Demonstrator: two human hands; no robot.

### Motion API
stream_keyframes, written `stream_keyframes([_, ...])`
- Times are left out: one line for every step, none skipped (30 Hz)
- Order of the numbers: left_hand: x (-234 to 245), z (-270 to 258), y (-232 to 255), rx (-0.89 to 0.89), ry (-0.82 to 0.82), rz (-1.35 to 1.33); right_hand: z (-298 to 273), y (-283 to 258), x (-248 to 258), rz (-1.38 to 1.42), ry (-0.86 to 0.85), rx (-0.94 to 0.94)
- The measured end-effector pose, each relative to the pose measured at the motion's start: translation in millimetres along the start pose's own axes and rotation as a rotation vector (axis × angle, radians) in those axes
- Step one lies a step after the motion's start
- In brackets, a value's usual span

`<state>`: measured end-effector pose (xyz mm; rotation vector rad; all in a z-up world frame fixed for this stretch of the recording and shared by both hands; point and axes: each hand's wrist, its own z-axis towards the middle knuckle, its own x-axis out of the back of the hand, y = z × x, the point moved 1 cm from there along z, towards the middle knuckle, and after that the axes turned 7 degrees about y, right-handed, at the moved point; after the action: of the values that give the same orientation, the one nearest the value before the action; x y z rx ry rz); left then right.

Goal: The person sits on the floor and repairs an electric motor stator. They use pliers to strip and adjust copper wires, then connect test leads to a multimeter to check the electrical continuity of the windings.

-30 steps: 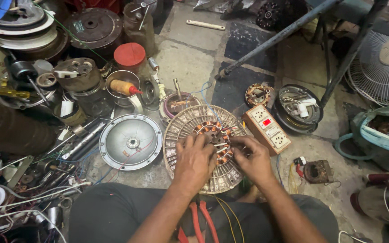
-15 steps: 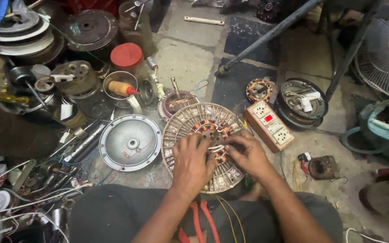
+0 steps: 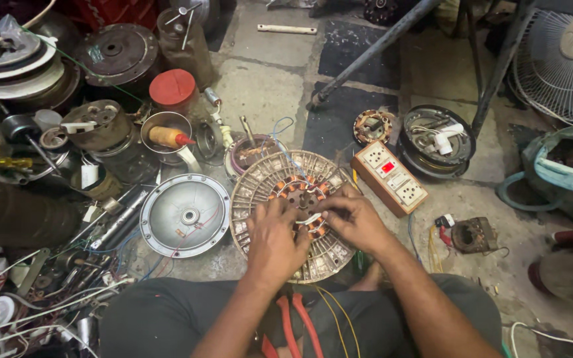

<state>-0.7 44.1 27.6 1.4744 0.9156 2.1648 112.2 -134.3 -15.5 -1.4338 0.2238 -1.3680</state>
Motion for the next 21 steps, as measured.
stream_keyframes([1,-2,-2,-0.029,0.043,0.000,0,0,0,0.001,-0.005,0.005])
stream_keyframes([3,-4,-3,-0.058,0.087,0.000,1,1,1,0.027,-0.007,-0.005])
stream_keyframes([3,-7,-4,-0.087,0.131,-0.001,1,2,1,0.053,-0.009,-0.014])
stream_keyframes([3,-11,-6,-0.068,0.169,0.026,0,2,0,0.082,-0.013,-0.026])
stream_keyframes([2,-15,-7,-0.049,0.207,0.053,-1,3,-1,0.065,-0.015,-0.021])
stream_keyframes([1,-18,-8,-0.031,0.249,0.079,0,3,-1,0.045,-0.017,-0.012])
stream_keyframes([0,-20,-8,-0.043,0.240,0.094,0,4,-2,0.026,-0.019,-0.004])
stream_keyframes([-1,-22,-8,-0.055,0.231,0.108,1,4,-1,0.037,-0.019,-0.010])
stream_keyframes([-2,-24,-8,-0.067,0.222,0.121,1,4,-1,0.048,-0.020,-0.016])
stream_keyframes([-3,-26,-8,-0.071,0.222,0.120,1,5,-2,0.058,-0.020,-0.022])
stream_keyframes([-4,-27,-8,-0.075,0.223,0.118,1,5,-2,0.062,-0.023,-0.037])
stream_keyframes([-5,-28,-8,-0.079,0.223,0.117,1,5,-2,0.067,-0.025,-0.052])
stream_keyframes([-7,-29,-7,-0.078,0.234,0.108,0,5,-2,0.071,-0.027,-0.068])
stream_keyframes([-8,-30,-7,-0.074,0.245,0.101,0,5,-3,0.072,-0.021,-0.059])
stream_keyframes([-9,-30,-7,-0.071,0.256,0.093,0,4,-3,0.073,-0.015,-0.051])
stream_keyframes([-10,-30,-7,-0.059,0.256,0.095,1,4,-4,0.074,-0.008,-0.041])
stream_keyframes([-11,-30,-8,-0.046,0.257,0.096,1,4,-4,0.077,-0.010,-0.043])
stream_keyframes([-12,-30,-7,-0.032,0.255,0.095,1,4,-3,0.079,-0.013,-0.048])
stream_keyframes([-12,-30,-8,-0.020,0.255,0.084,1,4,-3,0.080,-0.015,-0.052])
stream_keyframes([-12,-29,-9,-0.009,0.255,0.072,0,3,-2,0.078,-0.013,-0.042])
stream_keyframes([-11,-29,-9,0.002,0.255,0.060,1,3,-2,0.075,-0.010,-0.032])
